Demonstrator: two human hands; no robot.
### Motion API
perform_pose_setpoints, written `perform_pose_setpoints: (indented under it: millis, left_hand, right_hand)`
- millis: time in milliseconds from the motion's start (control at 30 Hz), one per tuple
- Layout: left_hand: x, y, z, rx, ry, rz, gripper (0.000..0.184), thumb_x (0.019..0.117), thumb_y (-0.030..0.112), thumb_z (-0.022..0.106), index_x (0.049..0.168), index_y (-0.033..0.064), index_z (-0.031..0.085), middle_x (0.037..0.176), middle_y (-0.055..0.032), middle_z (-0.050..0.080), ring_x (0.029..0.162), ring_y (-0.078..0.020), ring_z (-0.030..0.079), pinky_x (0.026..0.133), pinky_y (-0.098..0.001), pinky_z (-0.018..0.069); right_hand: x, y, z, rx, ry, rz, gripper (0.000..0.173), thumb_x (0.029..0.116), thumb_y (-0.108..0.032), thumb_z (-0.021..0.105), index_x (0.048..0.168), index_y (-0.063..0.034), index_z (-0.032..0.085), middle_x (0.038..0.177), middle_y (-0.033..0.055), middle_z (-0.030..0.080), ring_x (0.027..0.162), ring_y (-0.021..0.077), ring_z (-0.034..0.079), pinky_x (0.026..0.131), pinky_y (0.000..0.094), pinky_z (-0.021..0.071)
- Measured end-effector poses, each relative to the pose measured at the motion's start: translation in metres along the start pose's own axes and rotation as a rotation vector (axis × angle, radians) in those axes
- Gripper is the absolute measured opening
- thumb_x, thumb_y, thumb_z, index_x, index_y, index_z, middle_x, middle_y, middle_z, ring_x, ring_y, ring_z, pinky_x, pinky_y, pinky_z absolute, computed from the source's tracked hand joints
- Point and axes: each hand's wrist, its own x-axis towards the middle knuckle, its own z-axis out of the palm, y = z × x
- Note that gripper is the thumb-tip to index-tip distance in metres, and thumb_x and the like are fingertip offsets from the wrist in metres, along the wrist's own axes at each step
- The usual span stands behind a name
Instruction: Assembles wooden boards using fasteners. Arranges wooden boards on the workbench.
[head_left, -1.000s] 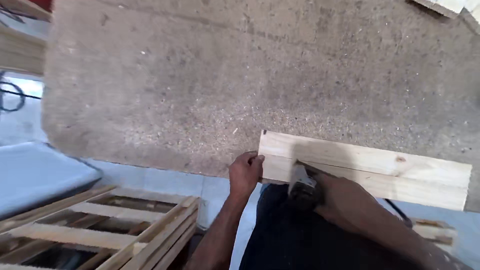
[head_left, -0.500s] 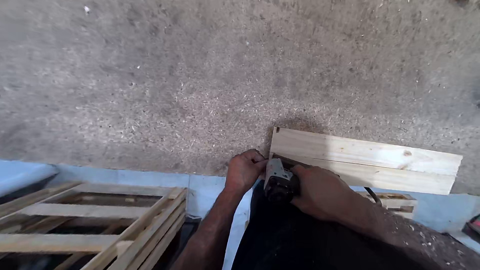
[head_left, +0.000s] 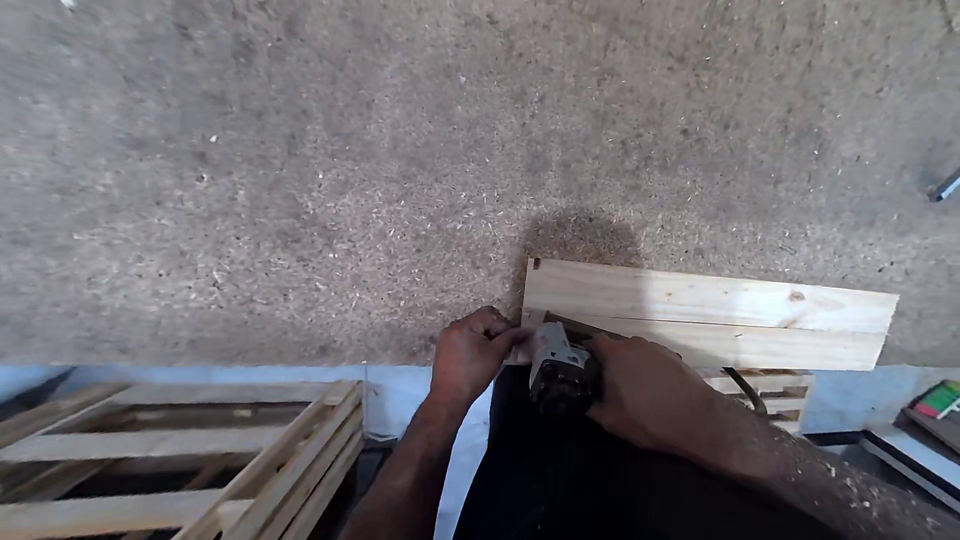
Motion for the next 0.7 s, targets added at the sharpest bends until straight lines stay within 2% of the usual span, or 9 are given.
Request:
perform_pose_setpoints:
  millis: [200,267,400,567,700]
  left_hand:
    - [-0.001,-0.001,0.005,-0.105,-0.021,0.014,0.017,0.0829,0.024,0.084,0.072,0.0223,0.071,0.080,0.0082,0.072,0.059,-0.0110,0.067,0.055,-0.0372,0.0613]
    - [-0.002,0.001,0.005,-0.111,-0.027,-0.025,0.015,0.0827,0.023,0.085,0.074,0.0197,0.072,0.080,0.0060,0.073,0.061,-0.0122,0.069,0.057,-0.0382,0.0623]
    - [-0.002,0.003,0.006,-0.101,-0.019,-0.082,0.016,0.0814,0.021,0.086,0.075,0.0172,0.072,0.079,0.0028,0.073,0.060,-0.0144,0.068,0.057,-0.0390,0.0617]
    - [-0.004,0.012,0.007,-0.130,-0.010,-0.173,0.017,0.0825,0.016,0.085,0.078,0.0102,0.070,0.074,-0.0048,0.073,0.057,-0.0202,0.069,0.054,-0.0418,0.0616]
    - [-0.006,0.020,0.010,-0.180,-0.002,-0.214,0.013,0.0838,0.012,0.082,0.079,0.0083,0.070,0.077,-0.0079,0.073,0.058,-0.0228,0.068,0.055,-0.0429,0.0613]
  right_hand:
    - [-0.008,0.032,0.005,0.017,0.034,0.007,0.053,0.0884,-0.059,0.063,0.118,-0.0153,0.061,0.093,0.0083,0.069,0.089,0.0306,0.070,0.074,0.0551,0.0570]
    - [-0.011,0.045,0.007,0.036,0.042,0.018,0.049,0.0875,-0.057,0.064,0.113,-0.0157,0.061,0.090,0.0077,0.068,0.088,0.0301,0.070,0.073,0.0551,0.0566]
    - [-0.016,0.072,0.010,0.050,0.036,0.025,0.051,0.0868,-0.057,0.065,0.118,-0.0168,0.060,0.091,0.0078,0.069,0.088,0.0303,0.070,0.073,0.0555,0.0563]
    - [-0.023,0.107,0.011,0.059,0.016,0.029,0.051,0.0880,-0.056,0.065,0.118,-0.0152,0.060,0.094,0.0094,0.069,0.091,0.0320,0.070,0.074,0.0568,0.0558]
    - [-0.029,0.139,0.010,0.065,0.010,0.015,0.050,0.0878,-0.057,0.066,0.116,-0.0155,0.061,0.093,0.0087,0.069,0.089,0.0306,0.069,0.073,0.0558,0.0557]
